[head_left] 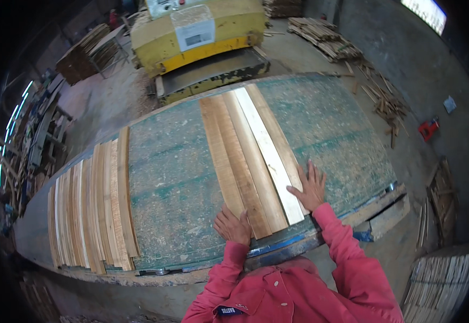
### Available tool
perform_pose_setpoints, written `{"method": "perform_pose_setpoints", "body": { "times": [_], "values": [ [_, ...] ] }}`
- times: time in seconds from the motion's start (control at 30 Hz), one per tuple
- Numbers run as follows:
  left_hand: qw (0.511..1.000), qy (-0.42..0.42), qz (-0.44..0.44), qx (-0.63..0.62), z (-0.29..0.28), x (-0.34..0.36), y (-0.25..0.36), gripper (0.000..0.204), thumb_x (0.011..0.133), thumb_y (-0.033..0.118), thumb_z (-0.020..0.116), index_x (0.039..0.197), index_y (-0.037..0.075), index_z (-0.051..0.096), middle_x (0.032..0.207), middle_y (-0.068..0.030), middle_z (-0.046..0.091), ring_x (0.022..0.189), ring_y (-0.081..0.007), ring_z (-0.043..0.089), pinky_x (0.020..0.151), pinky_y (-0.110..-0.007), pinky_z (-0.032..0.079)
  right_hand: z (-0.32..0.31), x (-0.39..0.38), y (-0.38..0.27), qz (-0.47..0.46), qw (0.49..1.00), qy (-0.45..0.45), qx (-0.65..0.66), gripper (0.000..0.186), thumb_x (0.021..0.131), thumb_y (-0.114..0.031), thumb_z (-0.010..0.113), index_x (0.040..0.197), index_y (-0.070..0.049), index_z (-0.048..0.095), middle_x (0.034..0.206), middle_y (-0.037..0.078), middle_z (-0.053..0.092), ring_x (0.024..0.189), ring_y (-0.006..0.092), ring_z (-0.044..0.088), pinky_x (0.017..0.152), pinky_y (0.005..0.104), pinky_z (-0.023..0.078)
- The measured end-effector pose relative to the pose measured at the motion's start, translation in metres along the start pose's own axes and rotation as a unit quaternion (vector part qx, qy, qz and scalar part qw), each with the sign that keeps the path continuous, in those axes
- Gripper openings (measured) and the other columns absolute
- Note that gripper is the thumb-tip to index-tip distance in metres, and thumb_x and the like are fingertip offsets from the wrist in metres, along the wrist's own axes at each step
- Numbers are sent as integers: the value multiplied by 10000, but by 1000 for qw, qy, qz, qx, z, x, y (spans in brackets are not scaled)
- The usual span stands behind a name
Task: The person arranges wooden planks side by side on a worktable and feeds them into a planer machine by hand.
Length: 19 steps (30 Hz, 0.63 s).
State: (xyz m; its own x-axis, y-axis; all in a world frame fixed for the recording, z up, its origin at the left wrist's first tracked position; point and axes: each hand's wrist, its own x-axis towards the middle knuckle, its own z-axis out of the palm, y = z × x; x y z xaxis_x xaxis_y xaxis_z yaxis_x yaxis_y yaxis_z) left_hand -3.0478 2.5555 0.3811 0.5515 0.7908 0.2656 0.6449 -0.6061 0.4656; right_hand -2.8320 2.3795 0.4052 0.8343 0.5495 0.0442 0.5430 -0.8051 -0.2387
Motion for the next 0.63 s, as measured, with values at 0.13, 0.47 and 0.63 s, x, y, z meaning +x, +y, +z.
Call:
{"method": "perform_pose_setpoints", "body": {
  "times": [0.13, 0.47, 0.63],
  "values": [
    [999, -7, 42, 21, 4, 12, -6, 657, 899, 332, 689, 1472, 118, 446, 1131, -199, 503, 1042, -373, 482, 937, -506, 350, 1, 14, 12, 21, 998, 43, -35, 878, 907, -714, 521, 1605, -235, 287, 1676, 231, 72, 1527, 460, 104, 1177, 697, 17],
    [997, 14, 73, -25, 13, 8, -17, 489, 929, 312, 655, 1408, 272, 569, 1218, -216, 499, 1097, -380, 469, 973, -510, 340, 0, -35, -29, -128, 989, 56, 45, 633, 903, -433, 684, 1420, -101, 533, 1451, 251, 447, 1227, 421, 491, 1054, 514, 355],
    [998, -17, 56, -26, 16, 4, -23, 510, 946, 351, 638, 1441, 275, 541, 1287, -217, 471, 1153, -385, 441, 1030, -578, 303, -20, -13, -8, 14, 967, -149, 208, 860, 761, -480, 806, 1480, -113, 511, 1455, 209, 466, 1208, 341, 508, 1020, 439, 375]
  ]
}}
